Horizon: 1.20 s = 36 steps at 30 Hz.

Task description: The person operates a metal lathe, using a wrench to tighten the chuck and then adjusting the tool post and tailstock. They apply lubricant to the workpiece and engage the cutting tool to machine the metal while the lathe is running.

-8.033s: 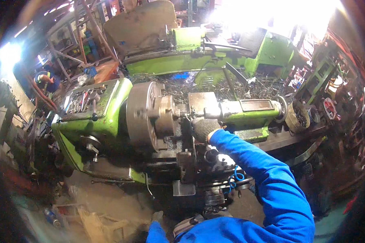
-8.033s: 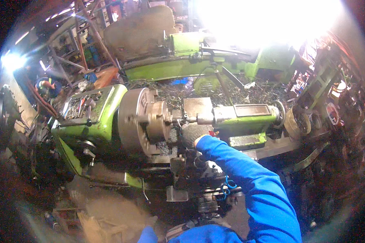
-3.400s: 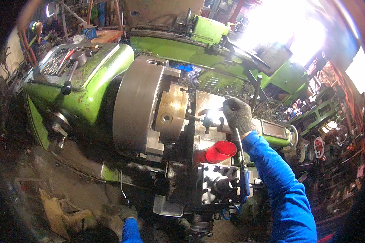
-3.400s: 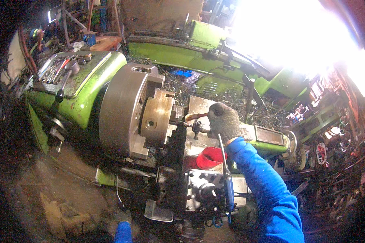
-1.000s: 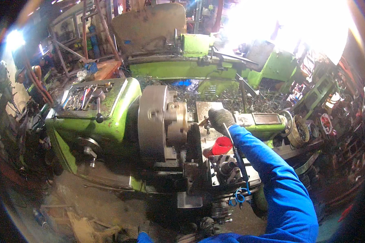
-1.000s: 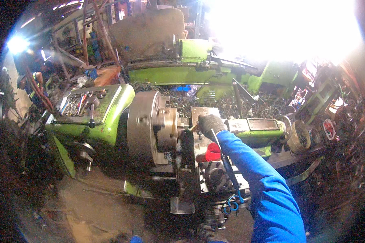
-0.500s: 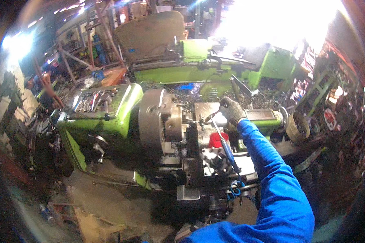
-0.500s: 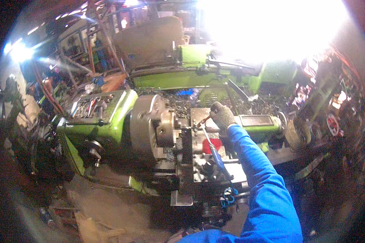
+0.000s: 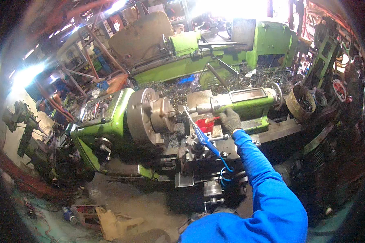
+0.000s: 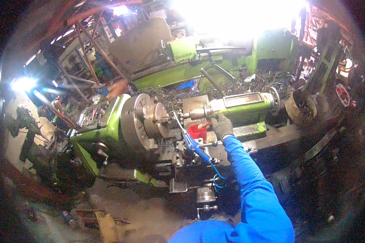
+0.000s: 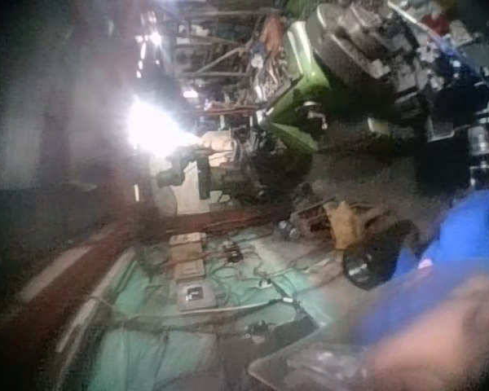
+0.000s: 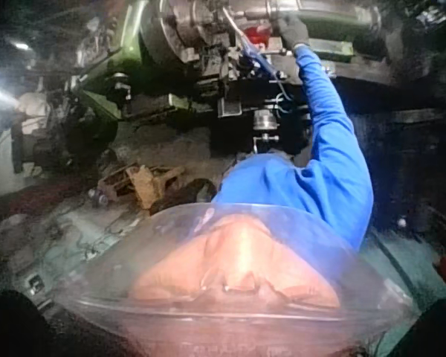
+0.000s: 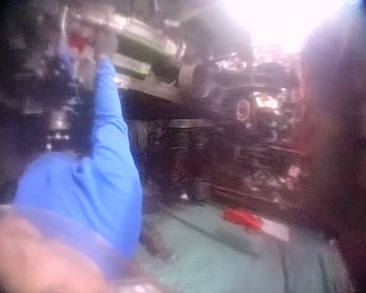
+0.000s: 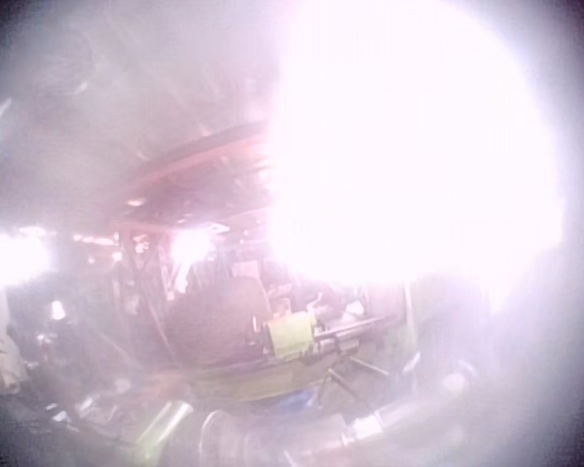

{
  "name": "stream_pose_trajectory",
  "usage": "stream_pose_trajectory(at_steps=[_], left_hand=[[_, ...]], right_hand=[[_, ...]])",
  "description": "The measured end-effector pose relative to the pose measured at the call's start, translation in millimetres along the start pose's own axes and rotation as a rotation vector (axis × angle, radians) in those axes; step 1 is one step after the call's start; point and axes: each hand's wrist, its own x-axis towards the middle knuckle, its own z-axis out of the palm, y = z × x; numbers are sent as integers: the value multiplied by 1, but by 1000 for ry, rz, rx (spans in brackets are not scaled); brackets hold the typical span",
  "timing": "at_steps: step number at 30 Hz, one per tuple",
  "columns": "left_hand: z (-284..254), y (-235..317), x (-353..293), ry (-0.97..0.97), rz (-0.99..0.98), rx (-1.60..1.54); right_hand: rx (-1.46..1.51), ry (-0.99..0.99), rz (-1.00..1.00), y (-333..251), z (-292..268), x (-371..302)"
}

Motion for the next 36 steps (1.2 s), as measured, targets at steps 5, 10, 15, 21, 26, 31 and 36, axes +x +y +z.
stream_pose_trajectory(at_steps=[5,10,15,21,26,31,36], left_hand=[[27,-39,-45,-56,-49,58],[35,-60,-59,-103,-63,112],[19,-69,-23,-114,-11,218],[-8,-53,59,-75,168,333],[-27,20,97,-74,350,239],[-15,-18,131,-125,295,193],[-21,-56,143,-173,104,206]], right_hand=[[18,8,12,-21,-16,-15],[281,29,-73,-36,-26,-35],[143,-32,-79,-57,-21,-61],[-338,-130,22,-92,-20,-74],[-456,-220,220,-104,-29,-69],[-509,-260,333,-111,-27,-65],[-541,-139,402,-102,-21,-62]])
